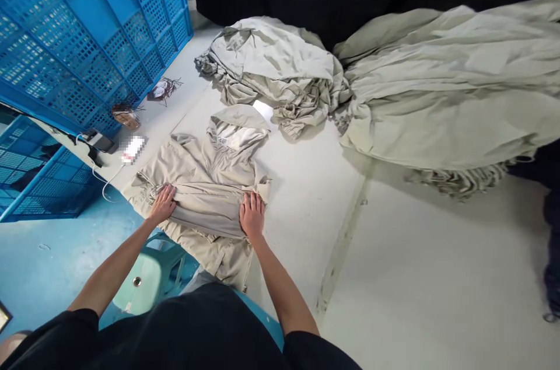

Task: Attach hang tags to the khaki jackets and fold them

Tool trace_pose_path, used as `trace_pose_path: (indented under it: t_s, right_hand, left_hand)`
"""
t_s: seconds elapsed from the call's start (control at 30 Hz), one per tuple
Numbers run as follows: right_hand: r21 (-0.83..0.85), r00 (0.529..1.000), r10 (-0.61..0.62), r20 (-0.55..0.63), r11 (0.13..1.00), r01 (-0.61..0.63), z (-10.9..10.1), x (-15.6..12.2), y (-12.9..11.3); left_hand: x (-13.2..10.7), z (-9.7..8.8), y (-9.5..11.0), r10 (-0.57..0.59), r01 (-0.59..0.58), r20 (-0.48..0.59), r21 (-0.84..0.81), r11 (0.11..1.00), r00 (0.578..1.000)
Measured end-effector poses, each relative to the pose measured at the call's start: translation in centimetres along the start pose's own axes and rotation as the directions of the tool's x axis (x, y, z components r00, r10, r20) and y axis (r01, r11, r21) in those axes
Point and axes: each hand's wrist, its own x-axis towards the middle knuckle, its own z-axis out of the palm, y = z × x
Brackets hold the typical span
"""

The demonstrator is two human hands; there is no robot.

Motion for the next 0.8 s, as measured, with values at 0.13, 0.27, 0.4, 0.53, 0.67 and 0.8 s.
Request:
trace_pose_path:
  t_s: [0.13,0.27,0.4,0.53,0.67,0.8]
  right_hand:
    - [0.015,1.0,-0.016,0.024,1.0,0.016,0.2,-0.1,0.4]
    - [0.023,0.999,-0.019,0.03,1.0,0.018,0.0,0.0,0.3]
    - [0.006,0.998,-0.049,0.033,0.999,0.049,-0.5,-0.1,0.5]
    - [0.011,0.999,-0.051,0.011,0.999,0.051,-1.4,0.4,0.5]
    - [0.046,0.998,0.053,-0.024,0.998,-0.052,-2.6,2.7,-0.8]
    - [-0.007,0.991,0.112,-0.068,0.994,-0.112,-2.6,6.0,-1.6]
  left_hand:
    - [-0.5,0.4,-0.1,-0.011,0.01,-0.004,-0.015,1.0,1.0]
    - [-0.3,0.5,0.0,-0.04,0.039,-0.013,-0.037,0.999,0.999]
    - [-0.2,0.4,0.2,-0.054,0.053,-0.003,-0.049,0.997,0.999]
    - [-0.2,0.0,0.3,-0.051,0.052,0.03,-0.031,0.998,0.998]
    - [1.7,-1.8,0.9,-0.068,0.069,0.135,-0.004,0.998,0.989]
    - [7.1,-3.8,1.5,0.036,-0.036,0.088,-0.002,0.999,0.995]
